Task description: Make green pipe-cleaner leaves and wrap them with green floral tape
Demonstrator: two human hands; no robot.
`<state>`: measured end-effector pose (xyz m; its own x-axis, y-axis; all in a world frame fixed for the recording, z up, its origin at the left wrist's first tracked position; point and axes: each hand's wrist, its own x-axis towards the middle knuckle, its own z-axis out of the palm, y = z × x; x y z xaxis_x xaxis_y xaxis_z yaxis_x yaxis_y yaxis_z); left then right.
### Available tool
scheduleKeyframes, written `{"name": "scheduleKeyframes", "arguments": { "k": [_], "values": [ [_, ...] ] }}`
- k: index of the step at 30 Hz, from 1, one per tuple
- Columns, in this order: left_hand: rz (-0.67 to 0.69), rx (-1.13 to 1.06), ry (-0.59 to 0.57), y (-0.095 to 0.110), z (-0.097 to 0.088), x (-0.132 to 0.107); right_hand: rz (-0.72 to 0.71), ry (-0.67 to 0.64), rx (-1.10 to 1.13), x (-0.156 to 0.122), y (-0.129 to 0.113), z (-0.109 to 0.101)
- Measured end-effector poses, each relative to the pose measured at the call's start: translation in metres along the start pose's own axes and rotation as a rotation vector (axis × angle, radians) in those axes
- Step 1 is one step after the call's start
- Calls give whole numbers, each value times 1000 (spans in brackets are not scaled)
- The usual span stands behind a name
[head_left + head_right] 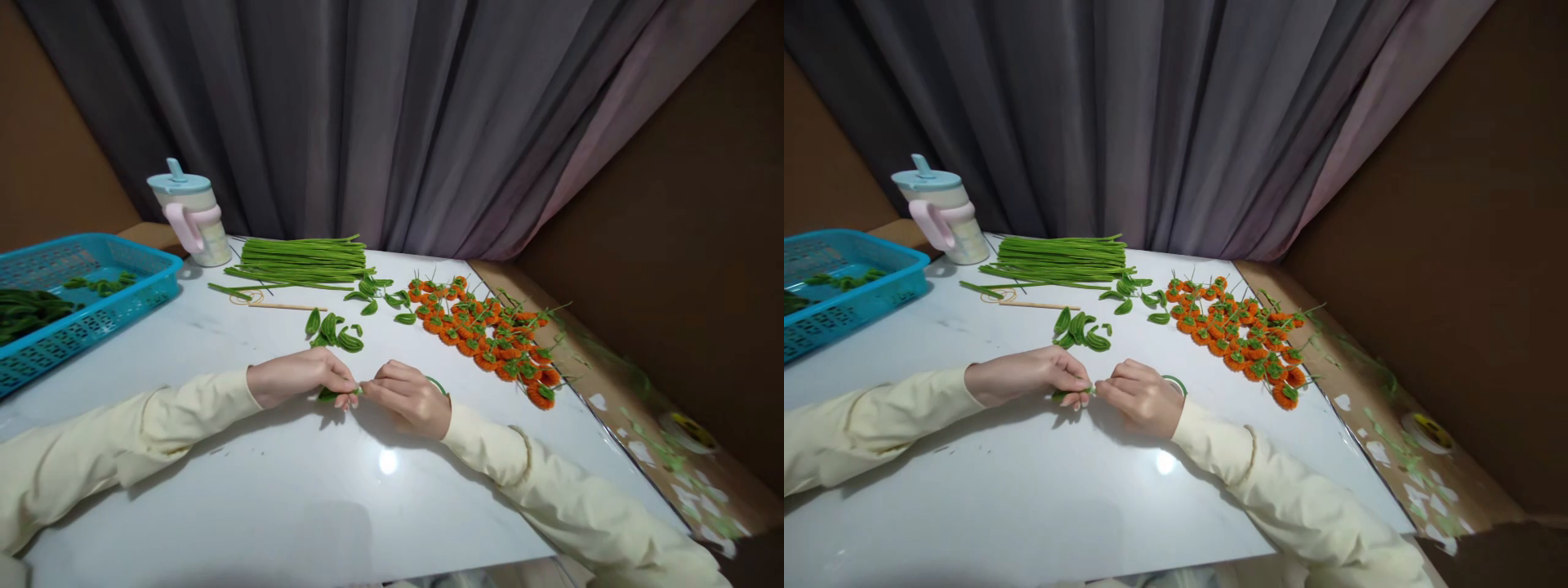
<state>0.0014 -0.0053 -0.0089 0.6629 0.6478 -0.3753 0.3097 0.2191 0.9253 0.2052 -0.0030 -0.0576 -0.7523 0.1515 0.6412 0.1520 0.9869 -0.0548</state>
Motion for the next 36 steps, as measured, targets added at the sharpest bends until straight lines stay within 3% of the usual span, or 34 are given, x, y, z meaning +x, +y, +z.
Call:
{"name": "scheduleKeyframes", "arguments": {
  "k": [4, 7, 12, 15, 19, 23, 28, 33, 36],
  "values": [
    [-69, -110, -42, 0, -2, 2, -89, 32, -95, 2, -2, -2],
    [7, 159, 18, 3, 3, -3, -60, 26, -48, 2, -1, -1],
    [448, 938, 377, 0, 13, -12, 247, 36, 214, 3, 0, 0],
    [601, 1210, 351, -6, 14, -13, 454, 10, 384, 7, -2, -2],
    [646, 1383, 347, -10, 12, -13, 636, -4, 607, 11, -2, -4],
    [622, 1331, 366, -7, 12, -15, 669, -11, 693, 10, -1, -3],
    [430, 1084, 222, 4, 9, -16, 496, 24, 494, 8, 0, -1],
    [122, 558, -5, 9, -3, -9, 314, 41, 377, 8, 0, 0],
    [15, 253, -160, 4, -13, 0, 238, 54, 306, 6, -1, 2]
  ]
}}
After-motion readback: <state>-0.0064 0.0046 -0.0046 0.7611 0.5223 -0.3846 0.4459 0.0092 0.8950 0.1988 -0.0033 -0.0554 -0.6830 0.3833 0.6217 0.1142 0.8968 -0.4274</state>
